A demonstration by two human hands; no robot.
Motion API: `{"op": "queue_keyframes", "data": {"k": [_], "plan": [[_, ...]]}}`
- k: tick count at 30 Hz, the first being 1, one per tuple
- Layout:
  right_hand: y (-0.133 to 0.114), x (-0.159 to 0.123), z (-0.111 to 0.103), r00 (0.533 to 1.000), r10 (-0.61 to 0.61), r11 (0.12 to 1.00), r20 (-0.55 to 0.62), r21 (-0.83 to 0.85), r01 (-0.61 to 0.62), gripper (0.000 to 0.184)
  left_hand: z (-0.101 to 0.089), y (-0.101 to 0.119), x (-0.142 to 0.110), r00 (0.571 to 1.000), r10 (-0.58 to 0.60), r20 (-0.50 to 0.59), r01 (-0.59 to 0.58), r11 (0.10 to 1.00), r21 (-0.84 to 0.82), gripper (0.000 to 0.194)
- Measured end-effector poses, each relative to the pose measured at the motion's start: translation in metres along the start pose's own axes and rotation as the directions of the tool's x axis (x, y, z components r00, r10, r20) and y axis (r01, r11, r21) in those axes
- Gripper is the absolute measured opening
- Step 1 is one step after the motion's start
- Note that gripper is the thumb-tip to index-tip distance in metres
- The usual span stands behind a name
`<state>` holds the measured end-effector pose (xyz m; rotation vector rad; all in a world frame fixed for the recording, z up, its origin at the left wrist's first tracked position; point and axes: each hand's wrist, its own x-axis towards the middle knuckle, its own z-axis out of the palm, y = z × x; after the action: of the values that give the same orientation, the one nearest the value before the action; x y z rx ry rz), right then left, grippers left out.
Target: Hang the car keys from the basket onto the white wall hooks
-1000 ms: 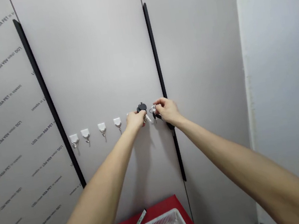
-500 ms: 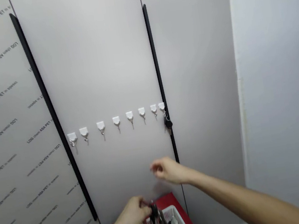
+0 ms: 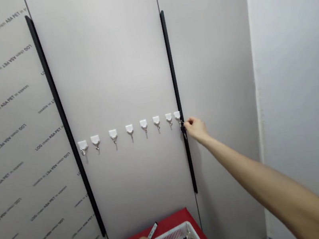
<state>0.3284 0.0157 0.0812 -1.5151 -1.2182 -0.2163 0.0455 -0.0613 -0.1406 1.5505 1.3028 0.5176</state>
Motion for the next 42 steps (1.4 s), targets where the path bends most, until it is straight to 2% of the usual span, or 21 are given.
{"op": "queue_keyframes", "data": {"k": [3, 5, 7, 10, 13, 14, 16, 20, 22, 23, 24, 25, 27, 29, 30, 31, 32, 34, 37, 42], "plan": [[-0.008, 0.021, -0.009, 0.999, -0.052, 0.992, 0.0, 0.118, 0.052, 0.015, 0.0, 0.004, -0.006, 0.995, 0.053, -0.087, -0.056, 0.998, -0.026, 0.021], [-0.02, 0.032, -0.013, 0.996, -0.09, 0.98, 0.015, 0.181, 0.086, 0.013, 0.002, 0.008, -0.01, 0.993, 0.065, -0.103, -0.069, 0.997, -0.04, 0.023], [-0.035, 0.036, -0.016, 0.99, -0.093, 0.965, 0.106, 0.256, 0.063, 0.009, 0.005, 0.01, -0.013, 0.993, 0.063, -0.101, -0.068, 0.997, -0.047, 0.024], [-0.052, 0.023, -0.019, 0.943, -0.083, 0.92, 0.323, 0.389, -0.052, 0.004, 0.003, 0.01, -0.019, 0.992, 0.076, -0.1, -0.083, 0.995, -0.06, 0.026], [-0.053, -0.013, -0.016, 0.863, -0.127, 0.868, 0.489, 0.475, -0.141, 0.005, -0.007, 0.01, -0.026, 0.991, 0.082, -0.11, -0.095, 0.989, -0.116, 0.026], [-0.049, -0.03, -0.012, 0.825, -0.144, 0.859, 0.547, 0.482, -0.17, 0.007, -0.011, 0.011, -0.028, 0.989, 0.079, -0.124, -0.097, 0.985, -0.142, 0.026], [-0.034, -0.068, -0.001, 0.719, -0.176, 0.851, 0.672, 0.471, -0.232, 0.009, -0.018, 0.012, -0.03, 0.983, 0.077, -0.167, -0.108, 0.976, -0.187, 0.026], [0.003, -0.145, 0.025, 0.449, -0.184, 0.869, 0.874, 0.358, -0.341, 0.012, -0.021, 0.017, -0.025, 0.965, 0.053, -0.257, -0.129, 0.949, -0.289, 0.028], [0.013, -0.17, 0.036, 0.269, -0.188, 0.913, 0.944, 0.269, -0.306, 0.014, -0.018, 0.022, -0.02, 0.963, 0.039, -0.268, -0.135, 0.928, -0.348, 0.031], [0.014, -0.178, 0.04, 0.208, -0.196, 0.931, 0.958, 0.248, -0.266, 0.017, -0.018, 0.027, -0.018, 0.963, 0.04, -0.268, -0.143, 0.915, -0.377, 0.034], [0.011, -0.182, 0.044, 0.18, -0.211, 0.94, 0.961, 0.25, -0.231, 0.02, -0.018, 0.033, -0.015, 0.962, 0.043, -0.269, -0.155, 0.898, -0.411, 0.036], [0.005, -0.182, 0.047, 0.189, -0.231, 0.936, 0.954, 0.271, -0.223, 0.024, -0.02, 0.042, -0.013, 0.962, 0.047, -0.27, -0.169, 0.877, -0.449, 0.039], [-0.016, -0.175, 0.051, 0.28, -0.27, 0.877, 0.921, 0.355, -0.324, 0.036, -0.029, 0.066, -0.012, 0.963, 0.065, -0.261, -0.2, 0.821, -0.535, 0.044], [-0.043, -0.162, 0.053, 0.371, -0.304, 0.718, 0.878, 0.467, -0.516, 0.046, -0.041, 0.096, -0.015, 0.967, 0.114, -0.228, -0.234, 0.758, -0.609, 0.05], [-0.056, -0.155, 0.054, 0.396, -0.324, 0.612, 0.859, 0.51, -0.605, 0.049, -0.048, 0.111, -0.017, 0.965, 0.167, -0.204, -0.26, 0.732, -0.63, 0.052], [-0.068, -0.149, 0.054, 0.403, -0.352, 0.511, 0.845, 0.534, -0.674, 0.052, -0.055, 0.124, -0.02, 0.959, 0.224, -0.173, -0.283, 0.717, -0.637, 0.053], [-0.078, -0.143, 0.055, 0.397, -0.384, 0.428, 0.834, 0.542, -0.723, 0.053, -0.06, 0.136, -0.023, 0.953, 0.272, -0.136, -0.295, 0.715, -0.634, 0.054], [-0.092, -0.135, 0.056, 0.355, -0.443, 0.339, 0.823, 0.52, -0.784, 0.055, -0.068, 0.153, -0.028, 0.938, 0.337, -0.081, -0.314, 0.727, -0.61, 0.056], [-0.099, -0.13, 0.055, 0.3, -0.49, 0.32, 0.818, 0.489, -0.811, 0.057, -0.073, 0.161, -0.033, 0.932, 0.359, -0.046, -0.323, 0.767, -0.555, 0.057], [-0.097, -0.134, 0.053, 0.242, -0.514, 0.343, 0.823, 0.456, -0.821, 0.057, -0.074, 0.154, -0.036, 0.94, 0.341, -0.002, -0.296, 0.811, -0.504, 0.058]]}}
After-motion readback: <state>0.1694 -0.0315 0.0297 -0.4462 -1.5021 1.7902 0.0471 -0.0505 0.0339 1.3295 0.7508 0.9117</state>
